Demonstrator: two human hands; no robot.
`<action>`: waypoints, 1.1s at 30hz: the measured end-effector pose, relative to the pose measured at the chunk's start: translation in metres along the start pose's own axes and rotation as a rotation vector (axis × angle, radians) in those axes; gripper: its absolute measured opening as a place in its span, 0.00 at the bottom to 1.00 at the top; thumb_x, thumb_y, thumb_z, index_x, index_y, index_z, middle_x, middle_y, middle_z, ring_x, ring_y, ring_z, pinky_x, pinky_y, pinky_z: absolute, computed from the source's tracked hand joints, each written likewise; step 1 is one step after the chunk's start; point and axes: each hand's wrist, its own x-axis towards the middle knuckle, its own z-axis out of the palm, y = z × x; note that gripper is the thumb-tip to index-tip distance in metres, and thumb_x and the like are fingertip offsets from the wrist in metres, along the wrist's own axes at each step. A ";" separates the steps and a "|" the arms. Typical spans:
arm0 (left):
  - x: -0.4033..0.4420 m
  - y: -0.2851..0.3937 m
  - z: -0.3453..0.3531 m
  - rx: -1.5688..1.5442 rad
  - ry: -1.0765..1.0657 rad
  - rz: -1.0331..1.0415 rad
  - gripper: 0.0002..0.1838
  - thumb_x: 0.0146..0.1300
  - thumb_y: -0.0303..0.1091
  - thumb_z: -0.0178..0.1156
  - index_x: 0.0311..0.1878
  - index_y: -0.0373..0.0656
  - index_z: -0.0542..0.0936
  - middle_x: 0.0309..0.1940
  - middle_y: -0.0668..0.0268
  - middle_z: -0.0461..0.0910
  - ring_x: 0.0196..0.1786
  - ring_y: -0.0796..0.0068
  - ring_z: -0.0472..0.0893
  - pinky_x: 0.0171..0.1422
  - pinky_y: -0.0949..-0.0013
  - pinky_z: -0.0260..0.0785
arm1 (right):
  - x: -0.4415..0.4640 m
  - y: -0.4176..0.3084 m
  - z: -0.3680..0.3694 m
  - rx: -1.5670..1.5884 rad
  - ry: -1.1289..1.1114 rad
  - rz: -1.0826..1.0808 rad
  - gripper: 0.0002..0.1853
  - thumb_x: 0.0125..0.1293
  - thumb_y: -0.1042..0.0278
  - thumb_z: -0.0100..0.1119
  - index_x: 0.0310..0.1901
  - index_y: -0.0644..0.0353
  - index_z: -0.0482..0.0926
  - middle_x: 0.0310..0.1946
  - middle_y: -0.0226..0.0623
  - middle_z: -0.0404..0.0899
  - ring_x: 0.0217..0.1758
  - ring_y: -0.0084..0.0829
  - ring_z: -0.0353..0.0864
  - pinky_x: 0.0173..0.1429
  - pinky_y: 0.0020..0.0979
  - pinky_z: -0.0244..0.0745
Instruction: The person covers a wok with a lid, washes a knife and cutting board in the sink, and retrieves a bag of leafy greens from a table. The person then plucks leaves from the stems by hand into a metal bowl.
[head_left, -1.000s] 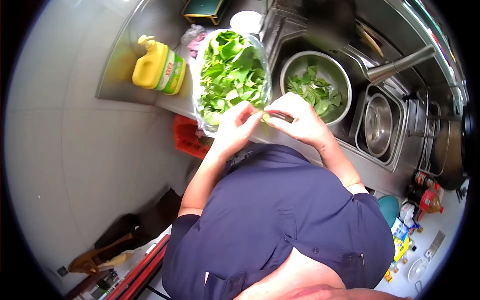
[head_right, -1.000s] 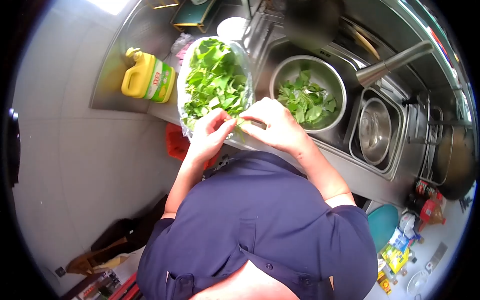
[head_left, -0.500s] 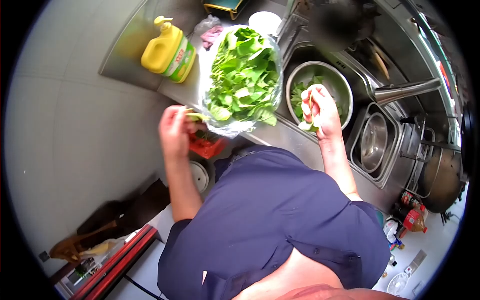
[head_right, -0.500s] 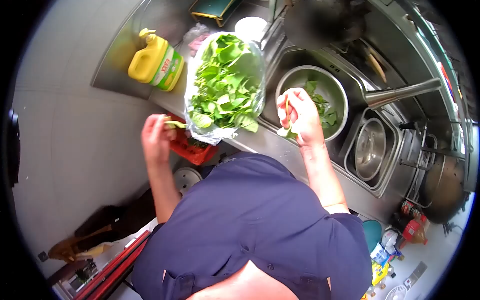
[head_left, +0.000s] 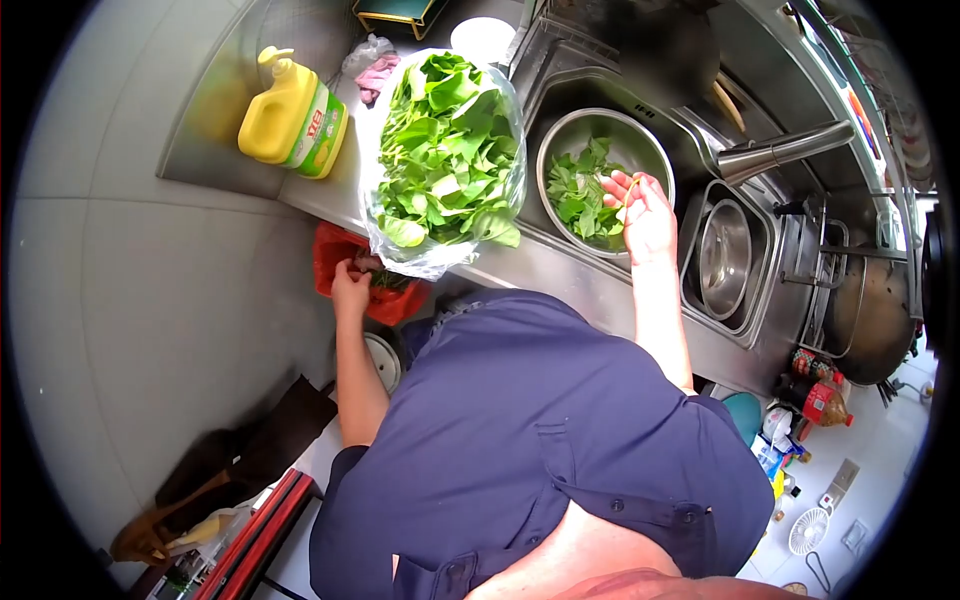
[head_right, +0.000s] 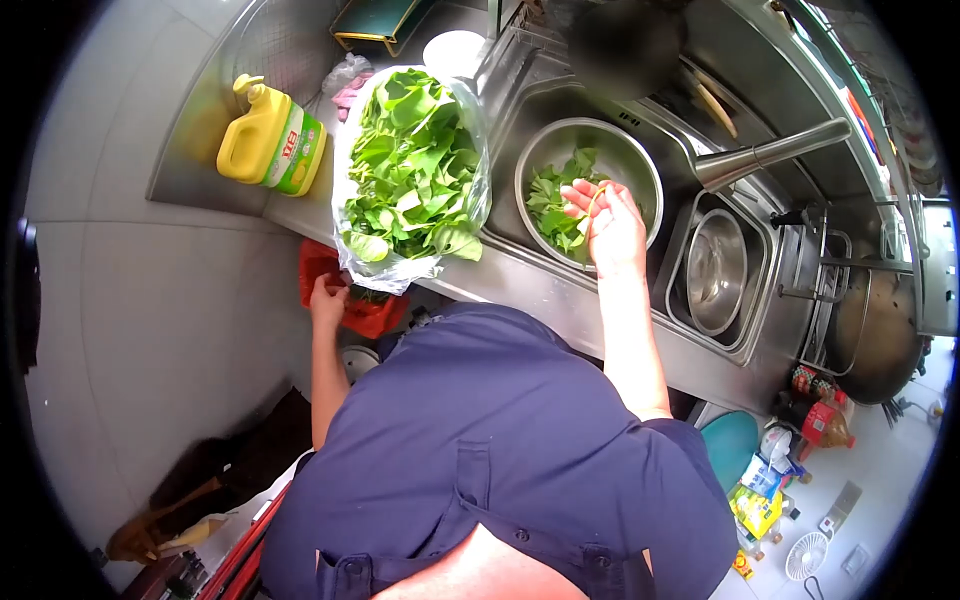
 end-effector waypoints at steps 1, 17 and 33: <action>-0.004 0.016 -0.010 0.108 0.013 -0.011 0.15 0.58 0.32 0.63 0.48 0.38 0.77 0.32 0.60 0.81 0.37 0.67 0.81 0.43 0.63 0.72 | -0.001 -0.002 -0.002 0.009 -0.010 -0.011 0.09 0.72 0.69 0.41 0.44 0.62 0.70 0.44 0.54 0.78 0.47 0.50 0.81 0.47 0.41 0.78; -0.078 0.304 0.027 -0.557 -0.666 0.570 0.11 0.58 0.35 0.65 0.39 0.40 0.81 0.22 0.69 0.75 0.26 0.82 0.73 0.33 0.76 0.67 | -0.021 0.010 0.090 -0.001 -0.361 0.098 0.22 0.73 0.51 0.42 0.54 0.62 0.67 0.51 0.48 0.74 0.54 0.41 0.78 0.55 0.37 0.75; -0.059 0.283 0.025 -0.797 -1.189 0.000 0.12 0.69 0.39 0.53 0.32 0.42 0.74 0.22 0.68 0.76 0.19 0.82 0.71 0.24 0.80 0.61 | -0.045 0.005 0.062 -0.768 -0.328 0.238 0.14 0.70 0.66 0.49 0.48 0.68 0.78 0.35 0.36 0.81 0.36 0.23 0.80 0.41 0.26 0.78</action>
